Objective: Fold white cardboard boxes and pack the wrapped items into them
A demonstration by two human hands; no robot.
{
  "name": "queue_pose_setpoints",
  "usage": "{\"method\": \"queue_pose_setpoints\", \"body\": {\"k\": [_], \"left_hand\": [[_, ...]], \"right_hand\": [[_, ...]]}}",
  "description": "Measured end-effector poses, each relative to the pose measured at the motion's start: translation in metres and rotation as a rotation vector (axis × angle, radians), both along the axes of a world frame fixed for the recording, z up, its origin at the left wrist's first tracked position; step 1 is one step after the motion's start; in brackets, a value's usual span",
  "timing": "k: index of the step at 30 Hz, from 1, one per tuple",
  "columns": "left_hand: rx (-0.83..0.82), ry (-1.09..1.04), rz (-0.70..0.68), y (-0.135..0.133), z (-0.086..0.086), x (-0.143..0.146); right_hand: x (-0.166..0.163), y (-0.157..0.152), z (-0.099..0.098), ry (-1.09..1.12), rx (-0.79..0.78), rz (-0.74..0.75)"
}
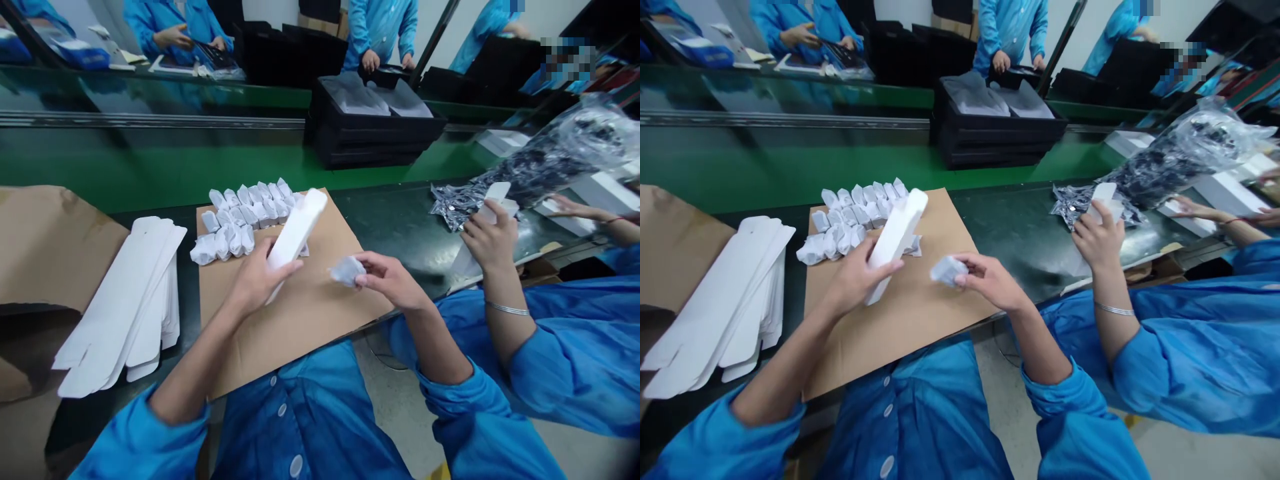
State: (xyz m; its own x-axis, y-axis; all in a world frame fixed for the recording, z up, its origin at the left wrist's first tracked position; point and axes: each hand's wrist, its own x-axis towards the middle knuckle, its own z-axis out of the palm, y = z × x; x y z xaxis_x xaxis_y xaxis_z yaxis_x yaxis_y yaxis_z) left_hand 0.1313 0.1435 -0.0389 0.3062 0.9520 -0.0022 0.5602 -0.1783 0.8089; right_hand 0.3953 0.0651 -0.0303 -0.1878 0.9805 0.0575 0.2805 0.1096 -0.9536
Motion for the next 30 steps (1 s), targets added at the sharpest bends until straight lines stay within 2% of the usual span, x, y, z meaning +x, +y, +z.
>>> {"method": "queue_pose_setpoints", "body": {"k": [5, 8, 11, 16, 19, 22, 24, 27, 30], "left_hand": [[0.289, 0.322, 0.009, -0.045, -0.007, -0.044], [0.407, 0.351, 0.003, -0.064, -0.013, -0.060], [0.514, 0.375, 0.010, -0.075, -0.014, -0.067], [0.665, 0.496, -0.049, -0.085, -0.018, -0.066], [0.777, 0.562, -0.020, -0.087, -0.021, -0.062], [0.876, 0.548, 0.017, -0.088, -0.022, -0.058], [0.901, 0.510, 0.005, -0.087, -0.021, -0.057], [0.855, 0.454, 0.000, -0.086, -0.022, -0.060], [0.858, 0.454, 0.029, -0.084, -0.023, -0.064]], "right_hand": [[-0.015, -0.003, 0.022, 0.291, 0.075, -0.223], [-0.036, 0.000, 0.034, 0.339, 0.107, -0.206], [-0.051, 0.006, 0.041, 0.085, 0.115, -0.058], [-0.054, 0.010, 0.056, -0.539, 0.273, 0.221], [-0.058, 0.008, 0.067, -0.769, 0.353, 0.292], [-0.066, 0.010, 0.072, -0.673, 0.405, 0.267], [-0.071, 0.013, 0.070, -0.502, 0.313, 0.242], [-0.078, 0.015, 0.062, -0.281, 0.167, 0.143], [-0.084, 0.012, 0.054, -0.181, 0.201, 0.013]]}}
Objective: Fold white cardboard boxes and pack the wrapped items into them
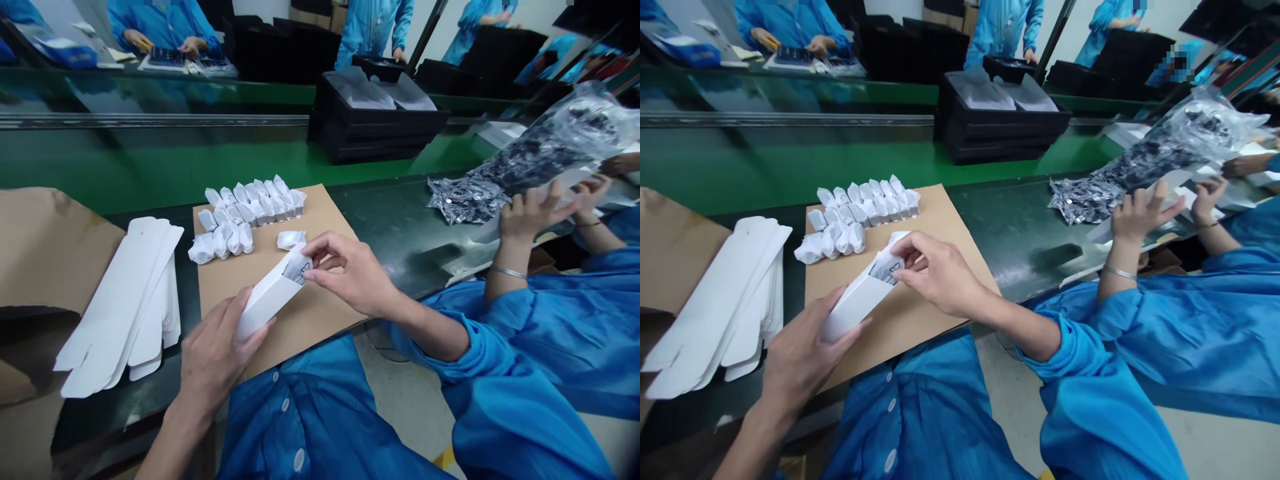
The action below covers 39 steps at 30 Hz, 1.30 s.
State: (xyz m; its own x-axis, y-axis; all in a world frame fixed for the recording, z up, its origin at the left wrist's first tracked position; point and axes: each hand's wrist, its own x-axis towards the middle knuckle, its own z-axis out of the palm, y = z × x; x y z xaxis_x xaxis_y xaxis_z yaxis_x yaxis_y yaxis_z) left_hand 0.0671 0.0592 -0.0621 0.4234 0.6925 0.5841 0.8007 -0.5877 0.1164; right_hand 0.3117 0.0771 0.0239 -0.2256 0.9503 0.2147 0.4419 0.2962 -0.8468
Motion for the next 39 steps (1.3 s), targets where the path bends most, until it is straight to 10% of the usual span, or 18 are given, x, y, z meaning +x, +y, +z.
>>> {"method": "queue_pose_setpoints", "body": {"k": [22, 34, 39], "left_hand": [[-0.197, -0.141, -0.185, 0.006, 0.001, 0.002], [-0.186, -0.192, -0.046, 0.006, -0.006, 0.001], [-0.171, -0.354, 0.104, -0.001, 0.001, 0.031]], "right_hand": [[-0.006, 0.010, -0.001, -0.012, 0.140, -0.057], [0.003, -0.019, 0.005, -0.210, 0.169, 0.171], [-0.005, -0.032, -0.016, 0.089, 0.172, -0.268]]}}
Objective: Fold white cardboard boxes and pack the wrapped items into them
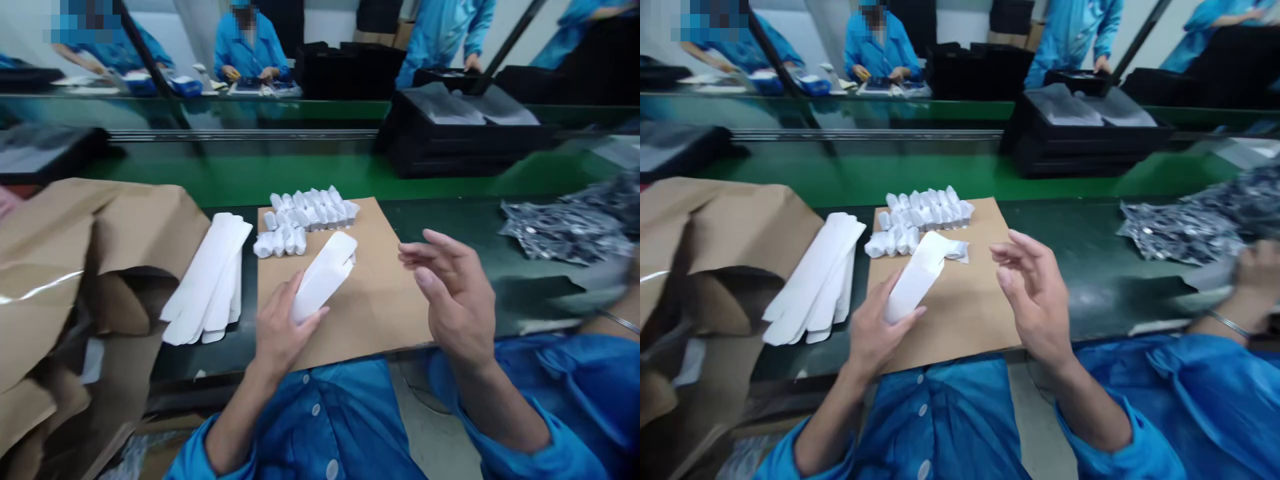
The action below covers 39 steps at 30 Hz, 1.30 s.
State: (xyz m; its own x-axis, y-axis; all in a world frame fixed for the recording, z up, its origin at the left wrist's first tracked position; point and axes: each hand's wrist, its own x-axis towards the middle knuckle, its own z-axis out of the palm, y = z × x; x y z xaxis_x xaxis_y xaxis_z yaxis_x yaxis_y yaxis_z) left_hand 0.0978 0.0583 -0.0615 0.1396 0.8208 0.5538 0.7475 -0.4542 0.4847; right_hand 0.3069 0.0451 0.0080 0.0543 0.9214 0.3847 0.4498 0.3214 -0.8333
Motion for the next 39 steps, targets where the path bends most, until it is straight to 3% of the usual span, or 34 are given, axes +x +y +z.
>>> {"method": "queue_pose_setpoints", "body": {"k": [2, 4, 6, 7, 8, 10, 11, 13, 15, 17, 20, 23, 26, 29, 32, 36, 37, 39], "left_hand": [[-0.001, -0.012, 0.010, -0.002, 0.004, 0.021], [0.006, 0.041, -0.138, 0.002, 0.008, 0.031], [-0.003, 0.105, -0.217, 0.012, 0.014, 0.017], [-0.016, 0.124, -0.148, 0.020, 0.017, 0.001], [-0.042, 0.115, 0.036, 0.028, 0.020, -0.021], [-0.191, 0.166, 0.407, 0.043, 0.024, -0.071], [-0.315, 0.227, 0.503, 0.049, 0.025, -0.093], [-0.391, 0.242, 0.543, 0.055, 0.024, -0.125], [-0.402, 0.229, 0.544, 0.057, 0.020, -0.136], [-0.391, 0.199, 0.570, 0.057, 0.014, -0.136], [-0.368, 0.119, 0.607, 0.058, 0.009, -0.137], [-0.329, 0.028, 0.593, 0.053, 0.008, -0.138], [-0.196, -0.076, 0.533, 0.034, 0.009, -0.114], [-0.064, -0.155, 0.389, 0.005, 0.005, -0.065], [-0.102, -0.363, 0.134, -0.016, 0.006, -0.033], [-0.356, -0.735, -0.009, -0.009, 0.020, -0.046], [-0.451, -0.764, -0.038, -0.003, 0.023, -0.051], [-0.562, -0.827, -0.062, 0.006, 0.027, -0.057]], "right_hand": [[-0.012, 0.001, -0.018, 0.159, -0.126, 0.096], [-0.016, 0.009, -0.034, 0.224, -0.255, 0.163], [0.001, 0.023, -0.043, 0.248, -0.287, 0.033], [0.018, 0.033, -0.044, 0.247, -0.275, -0.063], [0.040, 0.043, -0.044, 0.230, -0.291, -0.132], [0.090, 0.060, -0.041, 0.149, -0.415, -0.140], [0.114, 0.067, -0.039, 0.080, -0.456, -0.130], [0.150, 0.075, -0.036, -0.197, -0.450, -0.148], [0.163, 0.078, -0.034, -0.423, -0.361, -0.262], [0.153, 0.074, -0.034, -0.493, -0.234, -0.392], [0.101, 0.058, -0.036, -0.458, -0.055, -0.361], [0.023, 0.038, -0.039, -0.331, -0.073, -0.053], [-0.054, 0.027, -0.044, 0.118, -0.367, 0.369], [-0.100, 0.034, -0.049, 0.477, -0.410, 0.480], [-0.094, 0.050, -0.043, 0.534, -0.356, 0.488], [-0.044, 0.057, -0.021, 0.082, -0.506, 0.899], [-0.036, 0.054, -0.016, -0.051, -0.500, 0.924], [-0.029, 0.044, -0.011, -0.293, -0.368, 0.756]]}}
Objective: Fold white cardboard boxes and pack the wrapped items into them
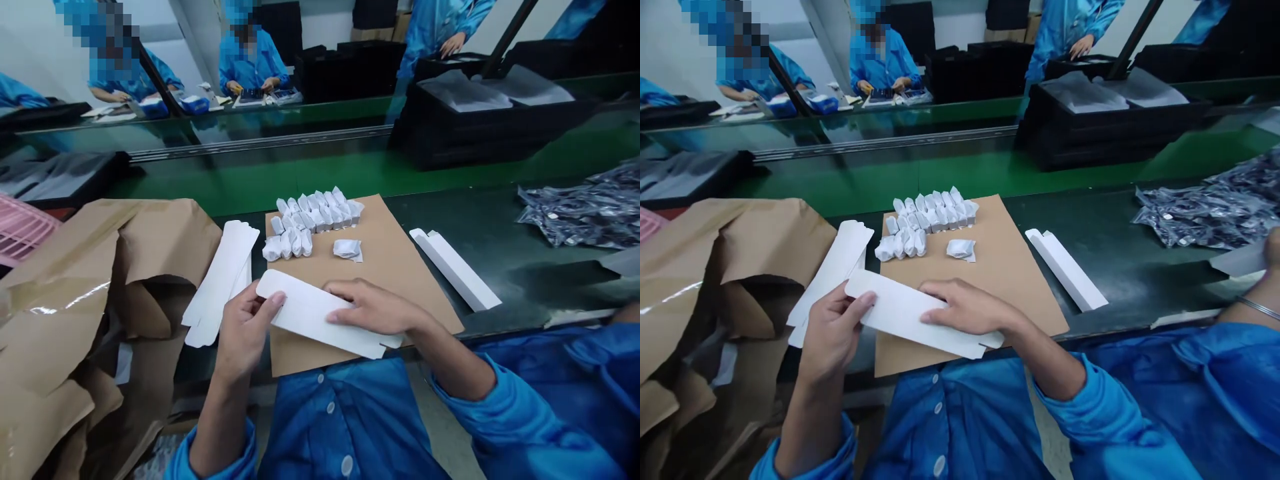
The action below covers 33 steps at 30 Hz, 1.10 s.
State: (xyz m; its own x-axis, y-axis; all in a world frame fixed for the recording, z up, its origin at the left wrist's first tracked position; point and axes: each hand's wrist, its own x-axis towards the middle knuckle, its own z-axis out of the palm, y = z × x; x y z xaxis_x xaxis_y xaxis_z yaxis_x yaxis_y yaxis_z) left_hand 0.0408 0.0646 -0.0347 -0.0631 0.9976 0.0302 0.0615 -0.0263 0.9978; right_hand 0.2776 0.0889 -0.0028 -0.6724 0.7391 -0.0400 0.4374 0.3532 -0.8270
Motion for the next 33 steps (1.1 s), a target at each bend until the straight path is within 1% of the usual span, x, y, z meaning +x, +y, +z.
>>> {"method": "queue_pose_setpoints", "body": {"k": [2, 3, 4, 5, 7, 9, 10, 12, 15, 19, 23, 26, 28, 30, 33], "left_hand": [[-0.023, -0.104, 0.046, 0.005, 0.001, 0.003], [-0.032, -0.159, 0.057, 0.005, 0.002, 0.006], [-0.046, -0.206, 0.039, 0.004, 0.002, 0.009], [-0.061, -0.239, -0.006, 0.002, 0.003, 0.010], [-0.102, -0.257, -0.145, -0.001, 0.005, 0.008], [-0.150, -0.252, -0.291, -0.003, 0.007, 0.001], [-0.169, -0.250, -0.342, -0.004, 0.008, -0.003], [-0.181, -0.239, -0.387, -0.004, 0.009, -0.009], [-0.174, -0.193, -0.383, -0.004, 0.011, -0.010], [-0.202, -0.133, -0.407, -0.005, 0.012, -0.004], [-0.163, -0.071, -0.343, -0.006, 0.014, 0.006], [-0.121, -0.049, -0.295, -0.006, 0.018, 0.010], [-0.103, -0.057, -0.282, -0.006, 0.021, 0.008], [-0.083, -0.086, -0.260, -0.005, 0.023, 0.001], [-0.026, -0.161, -0.207, -0.003, 0.021, -0.005]], "right_hand": [[-0.004, -0.015, -0.002, -0.155, 0.299, -0.172], [-0.007, -0.022, -0.004, -0.218, 0.425, -0.223], [-0.009, -0.028, -0.008, -0.266, 0.520, -0.238], [-0.011, -0.033, -0.010, -0.292, 0.575, -0.225], [-0.009, -0.038, -0.014, -0.278, 0.614, -0.183], [-0.003, -0.038, -0.015, -0.228, 0.618, -0.147], [0.001, -0.038, -0.016, -0.205, 0.623, -0.130], [0.007, -0.036, -0.016, -0.189, 0.659, -0.111], [0.013, -0.034, -0.020, -0.206, 0.724, -0.089], [0.018, -0.034, -0.026, -0.213, 0.836, -0.070], [0.020, -0.035, -0.025, -0.251, 1.039, -0.070], [0.017, -0.036, -0.017, -0.303, 1.190, -0.058], [0.015, -0.036, -0.010, -0.343, 1.216, -0.057], [0.015, -0.033, -0.006, -0.379, 1.227, -0.090], [0.019, -0.028, -0.009, -0.349, 1.249, -0.173]]}}
